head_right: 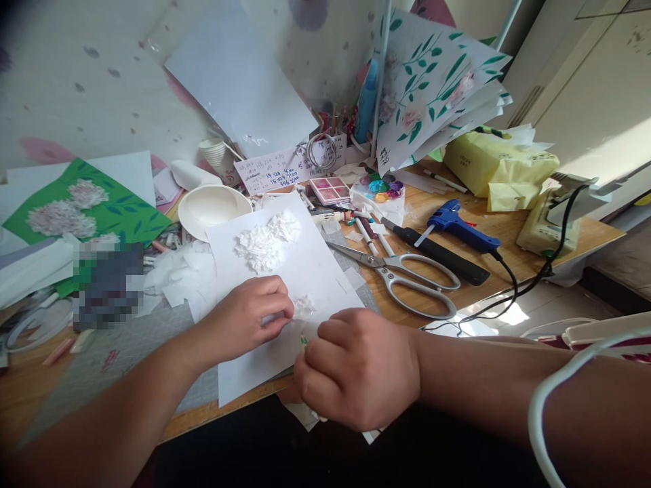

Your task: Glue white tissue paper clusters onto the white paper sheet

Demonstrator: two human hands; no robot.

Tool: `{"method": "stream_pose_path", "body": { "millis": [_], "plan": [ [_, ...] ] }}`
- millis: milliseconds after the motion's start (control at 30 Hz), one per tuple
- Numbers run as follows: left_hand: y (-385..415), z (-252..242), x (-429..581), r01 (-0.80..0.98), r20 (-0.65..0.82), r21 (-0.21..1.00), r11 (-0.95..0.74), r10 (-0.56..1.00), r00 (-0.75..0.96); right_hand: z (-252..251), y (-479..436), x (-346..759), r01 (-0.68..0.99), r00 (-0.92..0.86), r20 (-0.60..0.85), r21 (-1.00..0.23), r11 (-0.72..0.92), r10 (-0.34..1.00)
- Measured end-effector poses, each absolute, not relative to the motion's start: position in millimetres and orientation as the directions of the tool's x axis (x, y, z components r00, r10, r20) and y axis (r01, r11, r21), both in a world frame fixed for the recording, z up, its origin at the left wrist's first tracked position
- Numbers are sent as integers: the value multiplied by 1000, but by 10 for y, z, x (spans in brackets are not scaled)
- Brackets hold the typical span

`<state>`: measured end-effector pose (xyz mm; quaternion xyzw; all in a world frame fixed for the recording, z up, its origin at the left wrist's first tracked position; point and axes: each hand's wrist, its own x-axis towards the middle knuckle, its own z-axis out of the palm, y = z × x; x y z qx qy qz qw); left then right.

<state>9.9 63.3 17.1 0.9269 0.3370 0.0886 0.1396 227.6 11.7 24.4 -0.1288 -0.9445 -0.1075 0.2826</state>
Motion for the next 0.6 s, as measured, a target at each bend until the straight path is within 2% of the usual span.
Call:
{"method": "stream_pose_path", "body": {
  "millis": [100,200,267,433,600],
  "plan": [
    [618,205,89,626,61,332,-706,678,733,359,241,2496,396,-716,628,6,918,305],
    [569,219,118,600,113,372,-709,676,728,404,438,2746,569,-604,580,-166,806,546],
    [532,201,161,562,167,367,-741,647,744,388,554,2876,617,-612,492,-193,763,619],
    [489,139,250,544,234,261,-797,599,766,289,648,2923,633,-714,259,-158,758,650],
    [509,163,215,561,241,214,-799,600,763,204,641,2760,631,-736,183,-163,758,652]
  ]
}}
